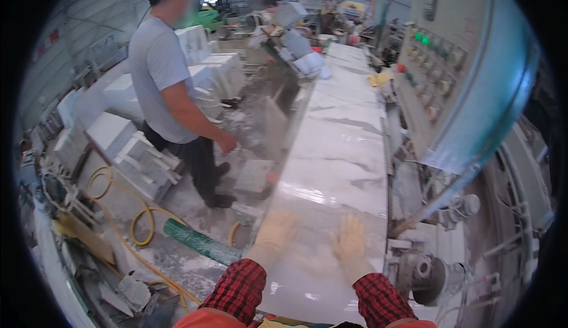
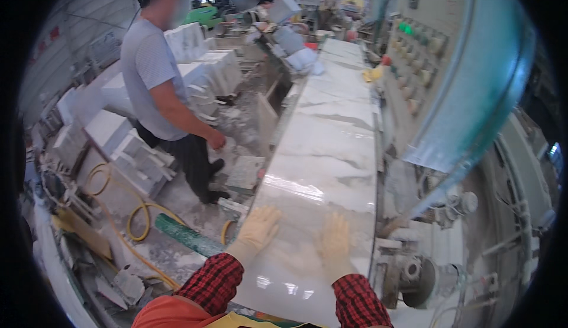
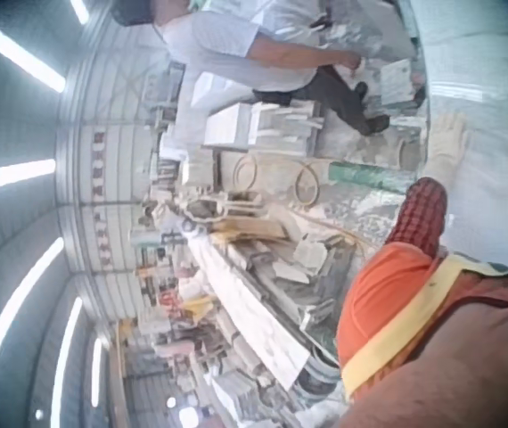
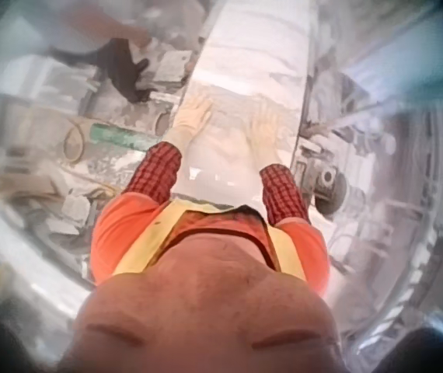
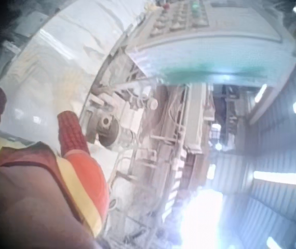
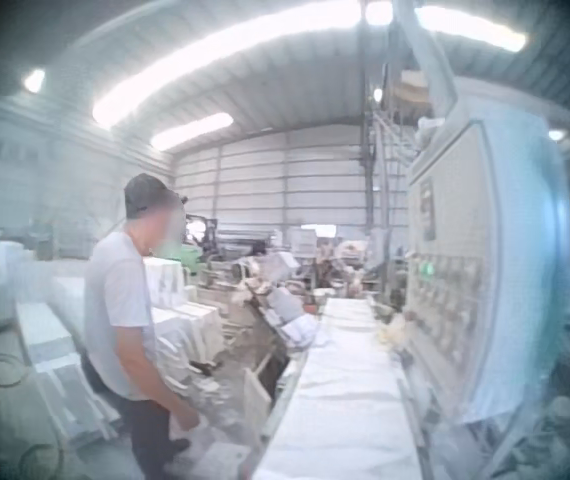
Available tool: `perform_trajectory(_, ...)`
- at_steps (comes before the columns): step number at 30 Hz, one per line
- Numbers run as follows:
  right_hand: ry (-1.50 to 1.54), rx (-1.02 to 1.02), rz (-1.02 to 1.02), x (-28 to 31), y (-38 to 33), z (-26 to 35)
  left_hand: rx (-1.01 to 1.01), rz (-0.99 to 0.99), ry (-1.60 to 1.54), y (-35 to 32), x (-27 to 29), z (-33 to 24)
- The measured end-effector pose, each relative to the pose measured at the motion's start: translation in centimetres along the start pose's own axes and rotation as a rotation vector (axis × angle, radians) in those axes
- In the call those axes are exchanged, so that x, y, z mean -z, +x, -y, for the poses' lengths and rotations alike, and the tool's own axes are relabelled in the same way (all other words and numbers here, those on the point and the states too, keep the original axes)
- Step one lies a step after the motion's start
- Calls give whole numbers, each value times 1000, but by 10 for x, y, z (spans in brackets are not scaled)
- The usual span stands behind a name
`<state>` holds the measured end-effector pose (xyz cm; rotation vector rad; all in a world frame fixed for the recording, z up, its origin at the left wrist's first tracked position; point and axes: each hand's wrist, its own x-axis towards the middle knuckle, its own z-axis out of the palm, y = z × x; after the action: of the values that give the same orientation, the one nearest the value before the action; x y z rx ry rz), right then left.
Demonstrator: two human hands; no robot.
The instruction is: The person repeatedly picks up large white stone slabs from a conveyor, turns them over, and places them back onto the conveyor. The person wears gloves and an apron while handling the slabs in a factory setting.
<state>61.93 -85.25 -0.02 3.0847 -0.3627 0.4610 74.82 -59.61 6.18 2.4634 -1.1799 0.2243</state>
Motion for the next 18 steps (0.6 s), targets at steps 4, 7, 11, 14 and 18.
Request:
perform_trajectory(4, 63, 44, 172, 46, -103, 26, 12, -204, 3, -11, -17, 3)
perform_trajectory(7, 161, 69, 148, 73, -171, 26, -13, -192, 38, -44, -29, -10)
perform_trajectory(11, 157, 8, 159, 79, -219, 47, -194, -134, -16, -128, -19, -26)
perform_trajectory(14, 224, 104, 296, 91, -206, 88, -205, -173, -112, -186, 31, -28)
perform_trajectory(18, 251, 382, 246, 78, -174, 163, -7, -139, -55, -255, 73, -21)
